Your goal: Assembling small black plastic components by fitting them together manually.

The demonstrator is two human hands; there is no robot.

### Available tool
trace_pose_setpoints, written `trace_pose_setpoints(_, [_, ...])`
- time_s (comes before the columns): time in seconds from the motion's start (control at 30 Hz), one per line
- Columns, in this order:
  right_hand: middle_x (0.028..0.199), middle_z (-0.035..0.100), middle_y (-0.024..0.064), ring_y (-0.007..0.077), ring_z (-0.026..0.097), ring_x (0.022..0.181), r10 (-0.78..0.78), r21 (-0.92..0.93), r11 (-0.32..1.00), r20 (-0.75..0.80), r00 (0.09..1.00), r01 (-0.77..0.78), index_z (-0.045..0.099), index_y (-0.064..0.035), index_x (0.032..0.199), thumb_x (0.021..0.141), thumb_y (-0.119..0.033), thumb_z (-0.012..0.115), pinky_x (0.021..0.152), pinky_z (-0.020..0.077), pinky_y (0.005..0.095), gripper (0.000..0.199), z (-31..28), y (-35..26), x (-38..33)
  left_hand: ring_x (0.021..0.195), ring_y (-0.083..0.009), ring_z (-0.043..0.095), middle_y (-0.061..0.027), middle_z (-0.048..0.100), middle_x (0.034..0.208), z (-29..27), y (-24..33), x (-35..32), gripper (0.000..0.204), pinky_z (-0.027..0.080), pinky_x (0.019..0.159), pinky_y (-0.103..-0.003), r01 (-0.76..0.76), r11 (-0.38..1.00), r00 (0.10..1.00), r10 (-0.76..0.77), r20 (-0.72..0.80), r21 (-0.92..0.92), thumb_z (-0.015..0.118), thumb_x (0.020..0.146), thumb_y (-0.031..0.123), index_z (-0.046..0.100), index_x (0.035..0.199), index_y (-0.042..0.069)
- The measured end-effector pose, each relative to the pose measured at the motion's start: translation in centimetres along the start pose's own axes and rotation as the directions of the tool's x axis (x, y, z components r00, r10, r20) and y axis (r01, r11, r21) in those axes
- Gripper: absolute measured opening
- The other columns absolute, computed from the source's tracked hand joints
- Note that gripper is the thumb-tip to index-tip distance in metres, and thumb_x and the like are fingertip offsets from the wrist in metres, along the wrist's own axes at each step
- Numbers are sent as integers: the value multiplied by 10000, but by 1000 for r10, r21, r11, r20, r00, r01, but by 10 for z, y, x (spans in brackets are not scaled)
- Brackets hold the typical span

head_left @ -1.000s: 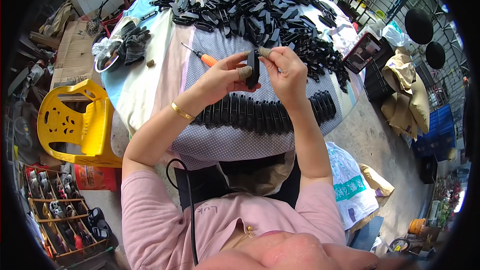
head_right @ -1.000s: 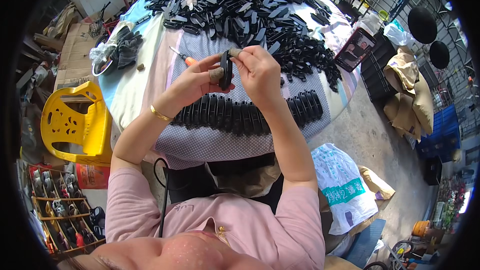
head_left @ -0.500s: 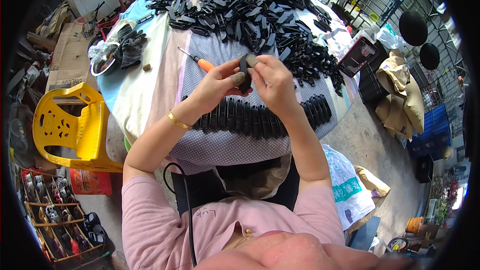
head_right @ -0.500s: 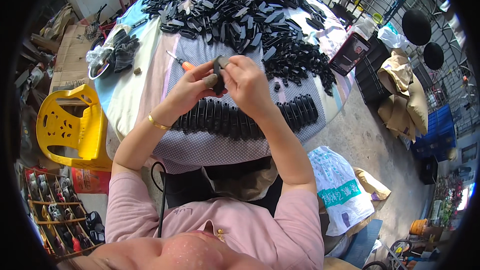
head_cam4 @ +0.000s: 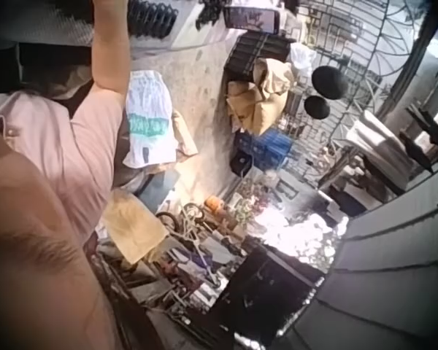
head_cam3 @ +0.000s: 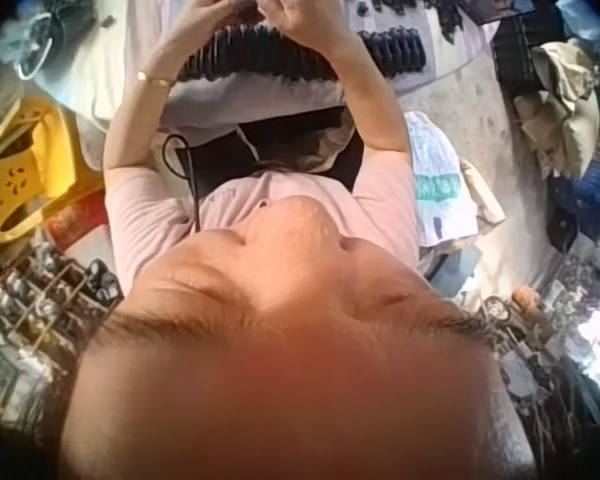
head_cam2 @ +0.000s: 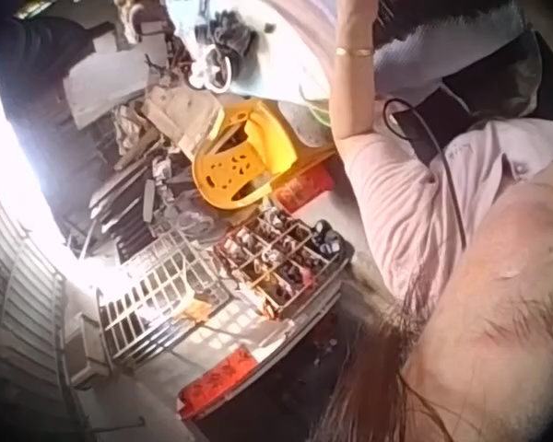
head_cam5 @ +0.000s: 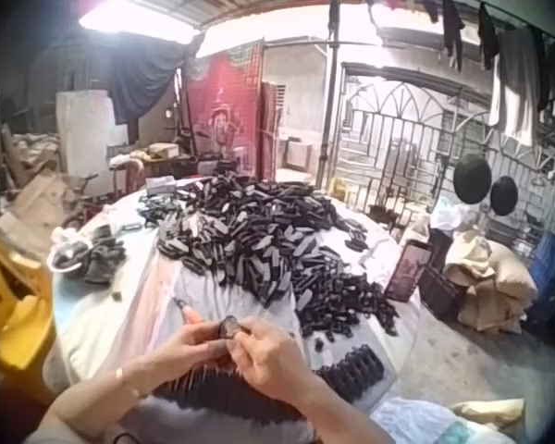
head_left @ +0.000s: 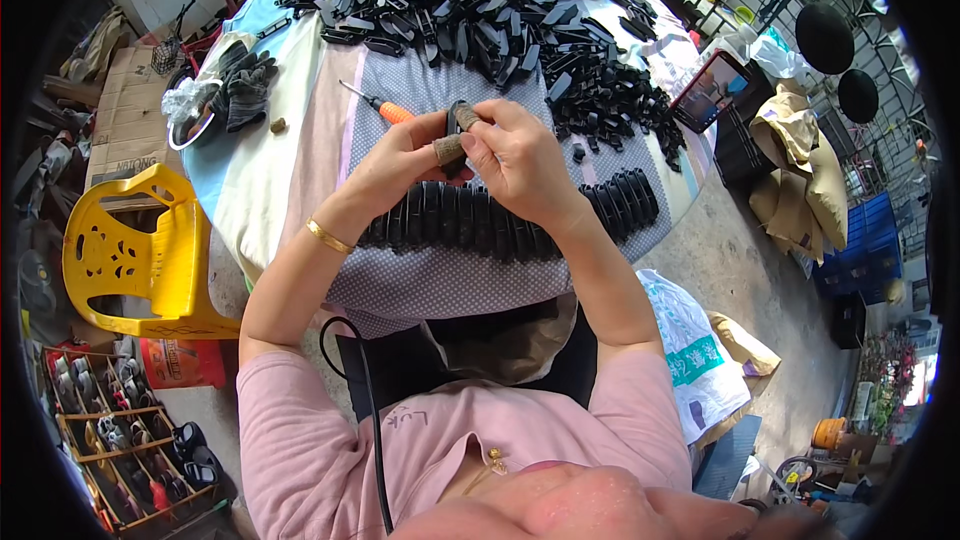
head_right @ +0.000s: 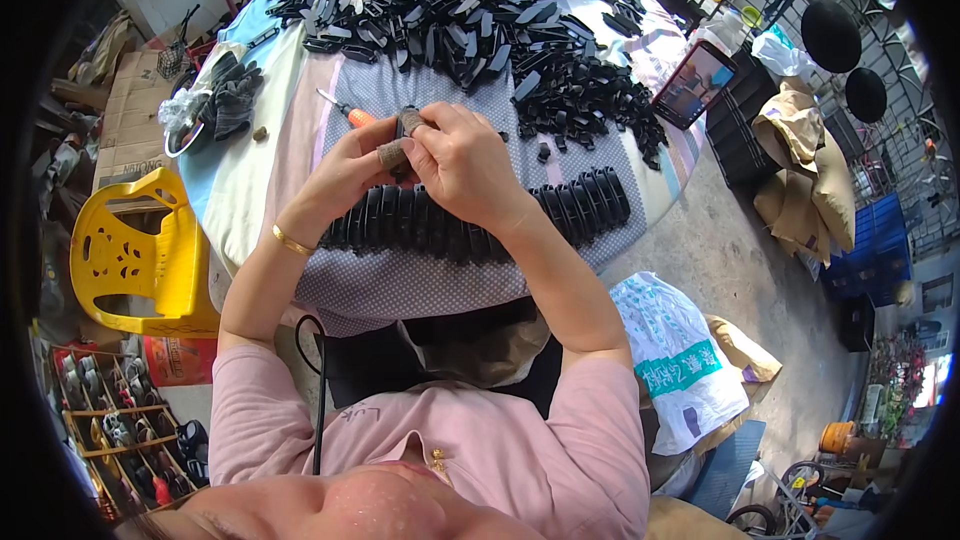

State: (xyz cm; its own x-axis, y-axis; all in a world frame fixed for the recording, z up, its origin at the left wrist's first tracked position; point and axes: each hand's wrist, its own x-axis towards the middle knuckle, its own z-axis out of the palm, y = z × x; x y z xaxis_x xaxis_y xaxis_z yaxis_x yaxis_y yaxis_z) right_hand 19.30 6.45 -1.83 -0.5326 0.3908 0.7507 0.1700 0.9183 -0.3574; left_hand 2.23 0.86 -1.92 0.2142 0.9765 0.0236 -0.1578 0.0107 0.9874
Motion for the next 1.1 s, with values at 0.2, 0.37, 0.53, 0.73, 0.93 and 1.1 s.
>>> trace_pose_setpoints(0.2, [764, 606, 104, 260, 595, 652, 403, -165, 894, -104, 909, -416, 644, -23, 903, 808, -192, 604, 610, 479, 325, 199, -41, 21, 0, 834, -126, 589, -85, 624, 932, -23, 30, -33, 422, 473, 688, -231, 85, 945, 970, -5, -245, 317, 555, 851, 156, 442, 1218, -19])
trace_pose_setpoints(0.37, [872, 654, 104, 261, 629, 812, 768, -647, 528, 88, 634, -550, 669, -100, 924, 724, -233, 671, 730, 486, 355, 240, -53, 50, -15, 745, -60, 534, -3, 595, 866, -91, 13, -77, 375, 460, 625, -203, 268, 841, 925, -88, -369, 470, 522, 851, 126, 488, 1205, 8])
trace_pose_setpoints(0.53, [858, 653, 110, 267, 625, 828, 822, -756, 454, 151, 549, -471, 685, -110, 877, 709, -202, 671, 748, 485, 349, 193, -48, 65, -21, 612, -69, 514, -6, 554, 733, -77, 11, -88, 361, 441, 544, -208, 376, 778, 915, -226, -335, 503, 551, 819, 82, 524, 1167, -7])
trace_pose_setpoints(0.73, [855, 642, 163, 305, 625, 823, 792, -714, 500, 148, 592, -491, 680, -67, 805, 690, -85, 588, 752, 494, 376, 149, -41, 68, -24, 639, -195, 582, -99, 590, 750, -57, 21, -88, 328, 460, 589, -307, 406, 473, 910, -131, -393, 782, 570, 800, 99, 550, 1113, 2])
trace_pose_setpoints(0.93, [843, 639, 175, 314, 623, 815, 774, -616, 533, 76, 629, -581, 679, -59, 805, 683, -90, 560, 753, 495, 377, 174, -43, 60, -16, 860, -339, 552, -173, 565, 883, -40, 37, -54, 262, 432, 773, -396, 161, 115, 960, 212, -182, 980, 553, 802, 164, 581, 1022, 26])
trace_pose_setpoints(1.1, [819, 633, 178, 318, 617, 772, 625, -410, 616, -265, 734, -673, 667, -36, 817, 685, -84, 534, 722, 493, 375, 193, -53, 73, -20, 842, -319, 597, -180, 619, 894, -5, 26, 64, 277, 462, 742, -379, -151, 225, 985, 113, 129, 962, 566, 798, 220, 618, 977, 15])
